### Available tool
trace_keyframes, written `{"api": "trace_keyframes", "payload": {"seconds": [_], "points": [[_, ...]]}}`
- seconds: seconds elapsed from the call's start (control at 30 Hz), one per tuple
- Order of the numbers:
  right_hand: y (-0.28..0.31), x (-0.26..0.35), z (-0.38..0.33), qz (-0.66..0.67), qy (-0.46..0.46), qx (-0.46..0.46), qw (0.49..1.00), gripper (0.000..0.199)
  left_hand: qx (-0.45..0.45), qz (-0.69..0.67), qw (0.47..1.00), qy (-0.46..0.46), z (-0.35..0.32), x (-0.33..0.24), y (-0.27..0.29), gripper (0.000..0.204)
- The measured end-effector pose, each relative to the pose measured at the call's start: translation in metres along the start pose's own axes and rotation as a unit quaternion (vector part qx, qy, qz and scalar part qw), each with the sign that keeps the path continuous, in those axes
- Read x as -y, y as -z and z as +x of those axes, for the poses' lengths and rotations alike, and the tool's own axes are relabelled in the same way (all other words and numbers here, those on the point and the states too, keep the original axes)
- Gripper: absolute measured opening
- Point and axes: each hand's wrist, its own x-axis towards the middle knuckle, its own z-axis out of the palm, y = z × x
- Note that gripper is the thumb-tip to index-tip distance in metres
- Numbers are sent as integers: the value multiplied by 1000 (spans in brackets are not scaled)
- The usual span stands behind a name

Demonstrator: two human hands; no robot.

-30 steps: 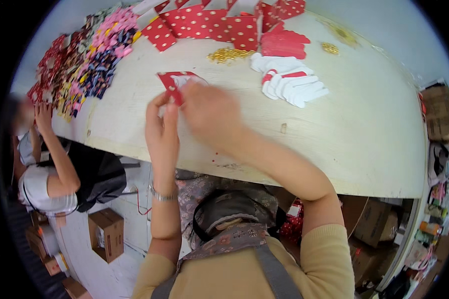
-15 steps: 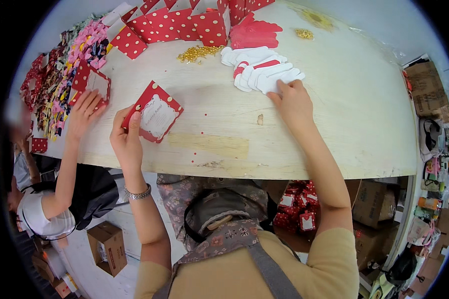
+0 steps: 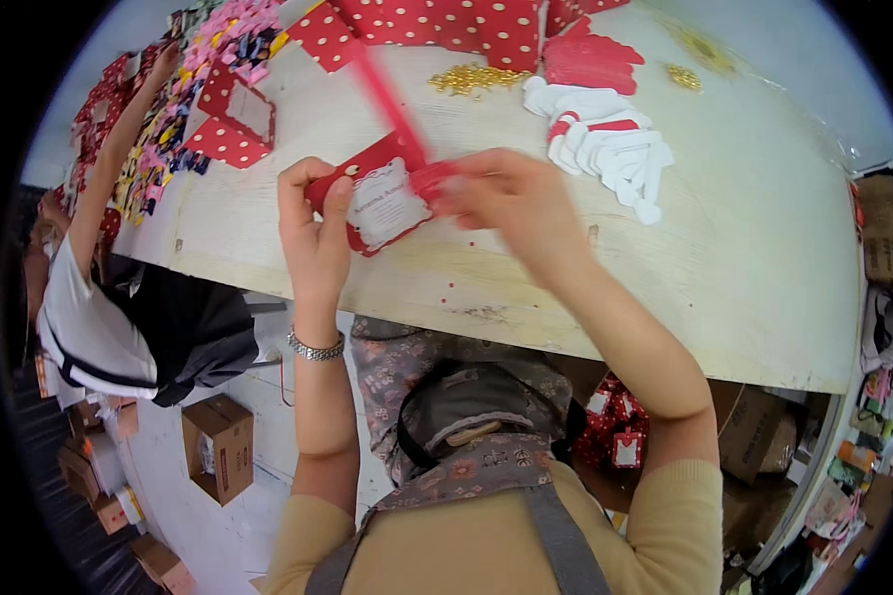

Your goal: The person assembles small red polka-dotted gift boxes by folding the flaps and inserting white tissue paper. They repeatedly pick up flat box components, fold them into shape, and place tissue paper inside before closing the lid.

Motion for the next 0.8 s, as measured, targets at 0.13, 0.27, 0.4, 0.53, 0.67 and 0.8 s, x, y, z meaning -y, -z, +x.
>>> {"api": "trace_keyframes", "payload": {"seconds": [0.13,0.27,0.4,0.53,0.67,0.8], "points": [[-43,-11,26,-42,-43,64,996,17,-41,-83,996,16,3,-1,-6,18],[-44,-16,25,-35,-16,48,998,16,0,4,1000,-9,4,4,-2,18],[-39,-16,28,-71,-22,78,994,19,-12,52,998,-19,2,-3,-5,19],[-8,16,56,-288,-111,137,941,21,-45,20,998,-51,-3,5,-10,20],[27,-17,102,-480,218,-34,849,25,-66,-4,996,-58,2,11,-16,19],[49,-45,145,-542,285,-73,787,22,-67,-33,996,-44,-1,14,-17,20]]}}
